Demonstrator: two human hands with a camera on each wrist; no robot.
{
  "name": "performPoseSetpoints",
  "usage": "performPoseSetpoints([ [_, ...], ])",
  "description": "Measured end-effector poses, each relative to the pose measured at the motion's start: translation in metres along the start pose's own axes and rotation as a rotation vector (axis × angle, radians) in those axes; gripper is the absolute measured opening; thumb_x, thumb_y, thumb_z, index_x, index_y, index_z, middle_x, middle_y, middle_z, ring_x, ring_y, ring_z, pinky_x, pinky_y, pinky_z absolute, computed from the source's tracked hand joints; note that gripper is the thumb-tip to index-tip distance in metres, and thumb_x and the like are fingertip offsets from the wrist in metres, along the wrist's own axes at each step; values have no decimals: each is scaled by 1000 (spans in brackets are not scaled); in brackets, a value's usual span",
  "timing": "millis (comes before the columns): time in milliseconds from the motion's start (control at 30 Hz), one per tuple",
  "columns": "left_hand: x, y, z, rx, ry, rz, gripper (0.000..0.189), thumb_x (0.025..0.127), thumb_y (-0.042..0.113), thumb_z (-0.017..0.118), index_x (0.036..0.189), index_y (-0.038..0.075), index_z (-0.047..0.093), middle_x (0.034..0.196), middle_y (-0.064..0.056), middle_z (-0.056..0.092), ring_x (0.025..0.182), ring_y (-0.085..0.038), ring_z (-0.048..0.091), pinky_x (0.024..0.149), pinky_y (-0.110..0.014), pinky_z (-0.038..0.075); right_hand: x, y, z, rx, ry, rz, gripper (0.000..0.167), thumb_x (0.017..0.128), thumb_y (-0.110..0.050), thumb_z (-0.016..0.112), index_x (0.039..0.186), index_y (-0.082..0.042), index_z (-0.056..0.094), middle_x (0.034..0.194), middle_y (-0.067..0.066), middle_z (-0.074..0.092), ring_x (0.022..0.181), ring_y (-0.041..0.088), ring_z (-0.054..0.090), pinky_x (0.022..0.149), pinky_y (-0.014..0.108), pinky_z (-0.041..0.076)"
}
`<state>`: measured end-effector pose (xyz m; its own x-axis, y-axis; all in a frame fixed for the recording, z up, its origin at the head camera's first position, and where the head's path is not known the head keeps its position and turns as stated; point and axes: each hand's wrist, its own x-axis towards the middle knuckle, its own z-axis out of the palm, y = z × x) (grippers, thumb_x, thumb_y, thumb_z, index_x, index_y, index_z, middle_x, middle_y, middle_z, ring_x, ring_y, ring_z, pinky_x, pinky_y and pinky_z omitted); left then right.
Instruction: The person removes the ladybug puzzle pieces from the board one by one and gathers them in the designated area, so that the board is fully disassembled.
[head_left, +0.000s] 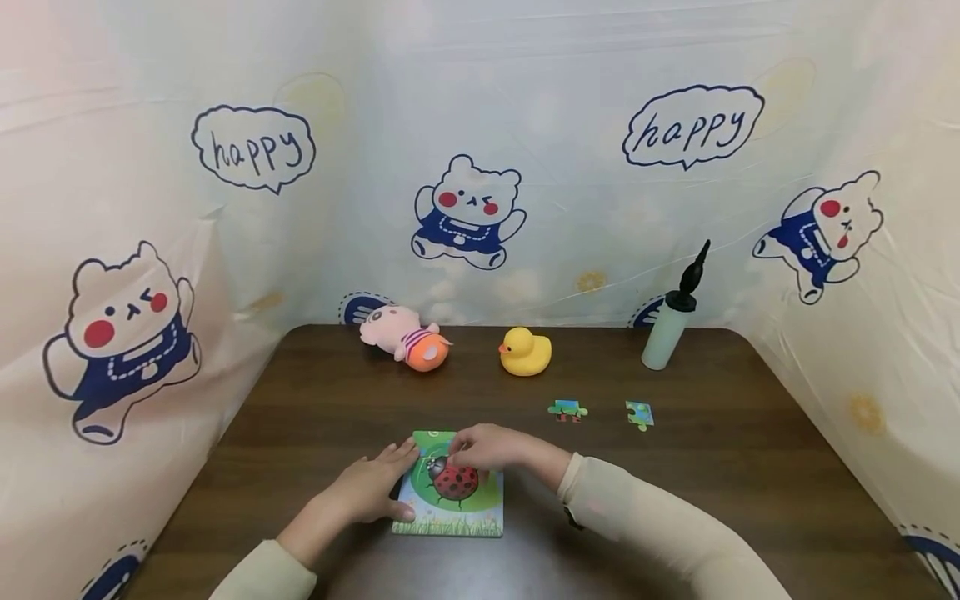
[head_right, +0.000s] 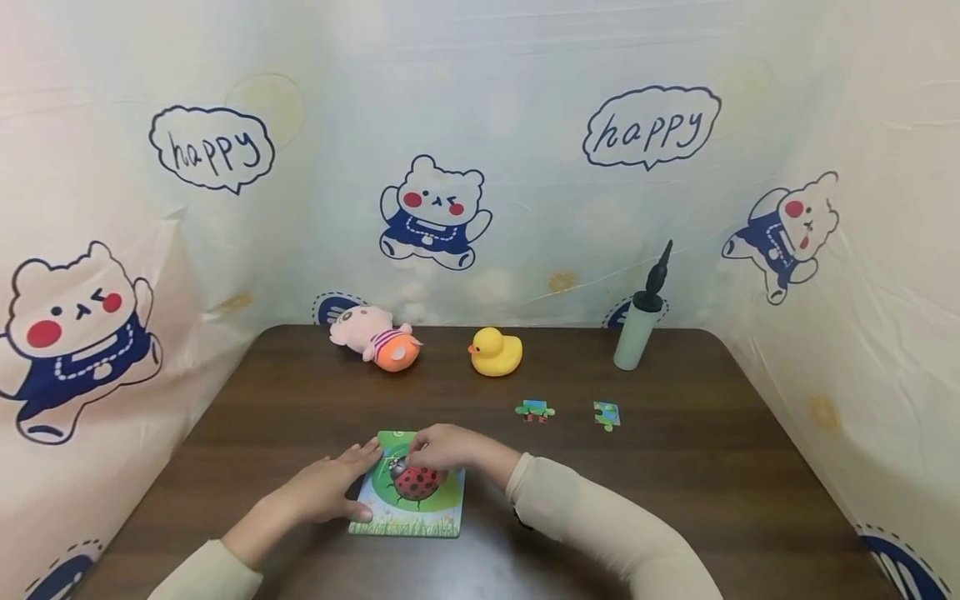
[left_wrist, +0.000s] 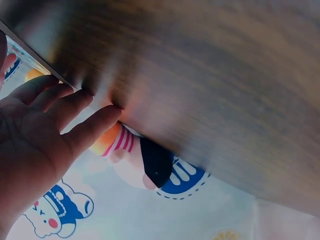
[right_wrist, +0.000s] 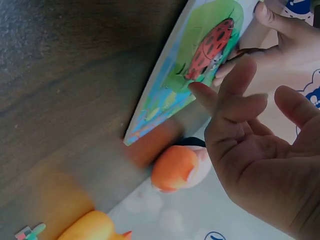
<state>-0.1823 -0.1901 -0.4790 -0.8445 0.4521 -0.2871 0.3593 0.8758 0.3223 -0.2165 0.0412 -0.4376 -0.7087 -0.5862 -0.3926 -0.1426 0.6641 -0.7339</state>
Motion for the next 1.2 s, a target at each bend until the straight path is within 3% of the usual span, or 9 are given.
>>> performPoseSetpoints([
  [133,-3,0,1,7,12,1,91,71,51,74,144,10,39,153,-7,29,138,-34,29,99,-67,28,2,0,3,30,-45,1,27,93,-27,56,113,-11,63,91,13,64,66,27,63,52,31,43],
  [367,-3,0,3,23,37,23,90,71,50,74,143,8,40,153,-9,29,137,-35,31,98,-66,31,8,-4,8,153,-96,12,47,93,-29,54,132,-4,47,103,13,60,78,29,65,73,46,51],
  [567,1,-3,5,-63,72,-33,105,65,50,79,147,6,30,157,-14,12,139,-38,24,100,-67,25,11,-9,16,451,-63,47,56,93,-27,53,142,-5,34,86,19,63,63,16,57,54,27,46],
  [633,2,-5,5,-66,78,-56,109,63,51,79,147,4,29,157,-14,13,139,-40,22,101,-66,24,13,-10,18,539,-40,55,57,93,-26,53,142,-4,32,82,19,63,59,15,57,52,25,44],
  [700,2,-6,5,-58,66,-66,108,63,53,78,147,4,29,156,-14,16,139,-40,22,102,-67,23,13,-12,18,594,-28,61,58,93,-26,53,143,-4,32,87,23,63,59,14,58,52,24,44],
  [867,2,-6,4,-59,48,-61,106,64,54,78,147,5,31,156,-13,19,139,-40,23,101,-67,23,16,-13,20,615,-26,69,60,94,-25,51,146,-5,29,108,33,59,60,13,60,53,24,46],
  [1067,1,-6,5,-75,45,-55,106,65,51,79,146,3,31,155,-14,21,139,-42,21,102,-68,21,21,-12,25,635,-19,81,61,94,-23,50,149,-9,25,106,35,59,55,12,58,52,23,47],
  [1200,3,-6,4,-90,31,-66,107,65,51,79,146,2,30,155,-15,21,139,-42,19,102,-69,19,23,-13,24,703,9,95,59,93,-20,50,147,-8,30,114,28,57,55,12,58,52,22,47],
])
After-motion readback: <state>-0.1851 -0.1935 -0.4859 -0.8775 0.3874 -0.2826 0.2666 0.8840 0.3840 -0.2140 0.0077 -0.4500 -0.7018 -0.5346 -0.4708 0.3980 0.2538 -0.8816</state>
